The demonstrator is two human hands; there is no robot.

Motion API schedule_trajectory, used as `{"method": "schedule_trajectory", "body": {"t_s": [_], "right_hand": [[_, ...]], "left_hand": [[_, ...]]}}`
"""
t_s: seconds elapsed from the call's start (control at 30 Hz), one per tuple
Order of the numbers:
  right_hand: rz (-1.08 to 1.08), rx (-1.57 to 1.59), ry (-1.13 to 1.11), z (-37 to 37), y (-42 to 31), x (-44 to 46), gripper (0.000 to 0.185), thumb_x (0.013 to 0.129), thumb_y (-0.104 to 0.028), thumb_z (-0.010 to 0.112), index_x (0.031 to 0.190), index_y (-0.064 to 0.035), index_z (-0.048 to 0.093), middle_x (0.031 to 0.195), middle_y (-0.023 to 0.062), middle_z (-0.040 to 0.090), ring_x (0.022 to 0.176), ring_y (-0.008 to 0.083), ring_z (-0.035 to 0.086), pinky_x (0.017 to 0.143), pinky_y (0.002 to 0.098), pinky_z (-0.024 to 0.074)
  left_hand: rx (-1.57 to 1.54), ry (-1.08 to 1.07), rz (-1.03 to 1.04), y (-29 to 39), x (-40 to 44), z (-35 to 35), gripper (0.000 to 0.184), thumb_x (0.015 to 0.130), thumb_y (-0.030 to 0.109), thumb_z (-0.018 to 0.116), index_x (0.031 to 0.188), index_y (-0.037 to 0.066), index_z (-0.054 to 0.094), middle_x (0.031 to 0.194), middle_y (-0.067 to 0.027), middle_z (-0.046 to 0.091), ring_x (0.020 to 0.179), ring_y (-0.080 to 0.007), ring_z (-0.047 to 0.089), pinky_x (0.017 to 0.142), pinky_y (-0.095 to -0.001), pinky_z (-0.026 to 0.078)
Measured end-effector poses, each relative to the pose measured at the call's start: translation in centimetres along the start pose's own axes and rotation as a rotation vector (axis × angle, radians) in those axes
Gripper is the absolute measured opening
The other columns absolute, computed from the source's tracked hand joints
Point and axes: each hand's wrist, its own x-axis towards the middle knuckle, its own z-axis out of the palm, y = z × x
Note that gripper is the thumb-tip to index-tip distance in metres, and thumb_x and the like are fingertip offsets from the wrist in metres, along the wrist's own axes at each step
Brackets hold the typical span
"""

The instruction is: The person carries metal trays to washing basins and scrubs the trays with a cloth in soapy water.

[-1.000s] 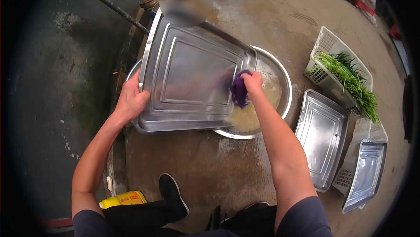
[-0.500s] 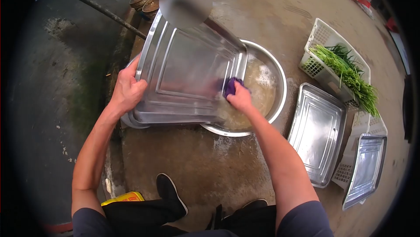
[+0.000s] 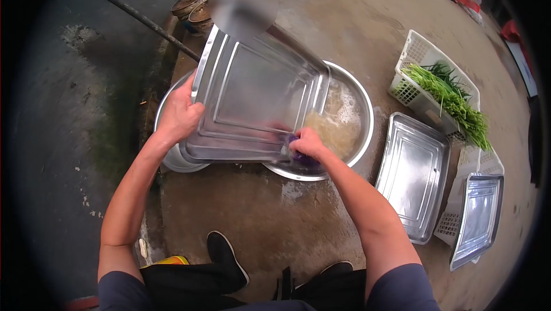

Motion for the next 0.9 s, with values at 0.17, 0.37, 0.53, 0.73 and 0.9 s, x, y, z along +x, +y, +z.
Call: {"method": "schedule_trajectory", "body": {"t_s": [0.17, 0.37, 0.53, 0.73, 0.9], "right_hand": [[-0.084, 0.4, 0.366, -0.6, -3.8, 3.0, 0.031, 0.061, -0.022, 0.066, 0.081, 0.0015, 0.066, 0.079, 0.0193, 0.067, 0.078, 0.0319, 0.066, 0.074, 0.0377, 0.0514], [-0.453, 0.391, 0.631, -2.2, -12.8, 4.1, 0.067, 0.066, -0.02, 0.064, 0.126, 0.0049, 0.049, 0.128, 0.0219, 0.049, 0.119, 0.0361, 0.049, 0.103, 0.0373, 0.039], [-0.631, 0.08, 0.646, -1.0, -12.7, 4.2, 0.074, 0.068, -0.006, 0.055, 0.14, -0.0018, 0.036, 0.143, 0.0193, 0.037, 0.125, 0.0388, 0.041, 0.106, 0.0413, 0.035], [-0.276, -0.111, 0.686, -0.4, -3.2, 8.6, 0.073, 0.07, -0.006, 0.051, 0.142, -0.0094, 0.036, 0.143, 0.0122, 0.041, 0.114, 0.0372, 0.048, 0.095, 0.0458, 0.0419], [0.023, -0.314, 0.575, -3.0, 0.5, 7.5, 0.065, 0.073, -0.003, 0.053, 0.137, -0.0069, 0.042, 0.134, 0.0141, 0.049, 0.116, 0.0367, 0.05, 0.1, 0.0426, 0.0412]], "left_hand": [[-0.019, -0.077, -0.154, 1.8, -0.3, -0.2, 0.066, 0.067, 0.0, 0.042, 0.133, -0.003, 0.047, 0.115, -0.0117, 0.063, 0.108, -0.0144, 0.054, 0.096, -0.0246, 0.038], [0.007, -0.009, -0.034, 0.6, -0.8, 0.9, 0.066, 0.068, 0.001, 0.044, 0.134, 0.001, 0.047, 0.096, -0.0157, 0.067, 0.084, -0.0181, 0.061, 0.08, -0.0266, 0.046], [-0.063, -0.026, -0.092, 0.9, -1.2, 1.2, 0.066, 0.068, 0.001, 0.044, 0.135, 0.001, 0.047, 0.093, -0.0106, 0.066, 0.08, -0.0127, 0.058, 0.077, -0.0239, 0.045], [-0.161, -0.003, -0.054, 0.1, -1.8, 1.8, 0.071, 0.068, 0.004, 0.047, 0.139, 0.003, 0.043, 0.095, -0.008, 0.065, 0.069, -0.0081, 0.049, 0.067, -0.0209, 0.043], [-0.089, -0.006, -0.088, 1.1, -2.0, 1.4, 0.075, 0.068, 0.005, 0.047, 0.142, 0.005, 0.04, 0.097, -0.0076, 0.065, 0.063, -0.0069, 0.046, 0.063, -0.021, 0.042]]}}
